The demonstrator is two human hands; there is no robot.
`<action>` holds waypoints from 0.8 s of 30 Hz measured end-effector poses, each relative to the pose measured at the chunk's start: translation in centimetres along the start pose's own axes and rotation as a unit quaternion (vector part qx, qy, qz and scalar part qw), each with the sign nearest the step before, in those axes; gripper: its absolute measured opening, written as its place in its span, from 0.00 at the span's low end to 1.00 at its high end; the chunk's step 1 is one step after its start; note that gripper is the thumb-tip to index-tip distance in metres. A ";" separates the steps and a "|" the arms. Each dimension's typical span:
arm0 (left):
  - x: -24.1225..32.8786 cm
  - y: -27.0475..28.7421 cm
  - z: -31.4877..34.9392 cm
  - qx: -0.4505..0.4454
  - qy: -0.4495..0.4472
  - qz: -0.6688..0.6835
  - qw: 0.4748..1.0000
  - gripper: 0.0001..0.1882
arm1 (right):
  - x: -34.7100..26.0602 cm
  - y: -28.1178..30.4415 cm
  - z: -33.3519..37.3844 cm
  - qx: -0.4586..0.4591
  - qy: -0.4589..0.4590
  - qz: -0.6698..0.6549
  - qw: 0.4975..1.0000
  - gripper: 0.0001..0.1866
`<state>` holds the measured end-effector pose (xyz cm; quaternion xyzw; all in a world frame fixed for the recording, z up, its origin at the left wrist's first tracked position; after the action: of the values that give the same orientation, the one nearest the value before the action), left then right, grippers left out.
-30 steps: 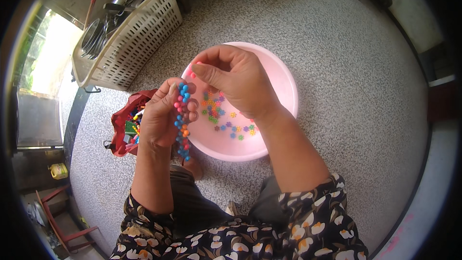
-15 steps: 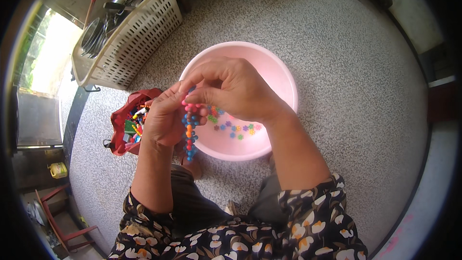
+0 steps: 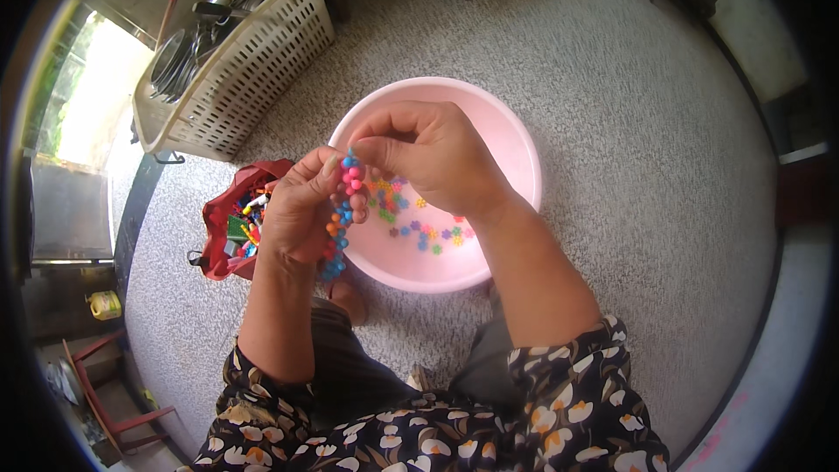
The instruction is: Assemble a toy structure using interlocking colorful snowflake beads.
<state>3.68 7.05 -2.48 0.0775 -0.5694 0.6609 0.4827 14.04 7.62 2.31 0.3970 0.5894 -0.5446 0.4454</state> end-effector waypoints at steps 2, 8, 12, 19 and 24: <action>0.2 -0.3 0.1 0.013 -0.007 0.018 1.000 0.07 | 0.9 0.9 -0.2 0.044 -0.034 -0.057 0.997 0.08; -0.6 0.5 -0.7 0.028 0.028 0.051 0.998 0.08 | -0.5 2.6 -0.5 0.136 0.027 0.065 0.988 0.08; -1.0 0.9 -0.8 0.050 0.047 0.035 0.997 0.08 | -0.1 0.9 -0.2 0.044 -0.024 0.057 0.997 0.08; -1.7 -0.1 -0.6 0.040 0.090 0.009 0.995 0.08 | -0.8 1.0 0.0 -0.013 0.070 0.112 0.991 0.08; -1.6 -0.3 -0.4 0.008 0.062 -0.057 0.996 0.07 | -0.6 1.7 0.2 -0.010 0.030 0.150 0.988 0.06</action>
<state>4.89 6.46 -3.42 0.0723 -0.5280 0.6401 0.5534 15.85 7.58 2.38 0.4925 0.5413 -0.4540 0.5083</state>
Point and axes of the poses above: each hand's wrist, its own z-axis away from the middle knuckle, its own y-axis out of the back of the hand, x = y × z, the point moved 9 cm from there along -z, towards the middle knuckle, and after that the axes turned 11 degrees about x, right-handed, at the moved point
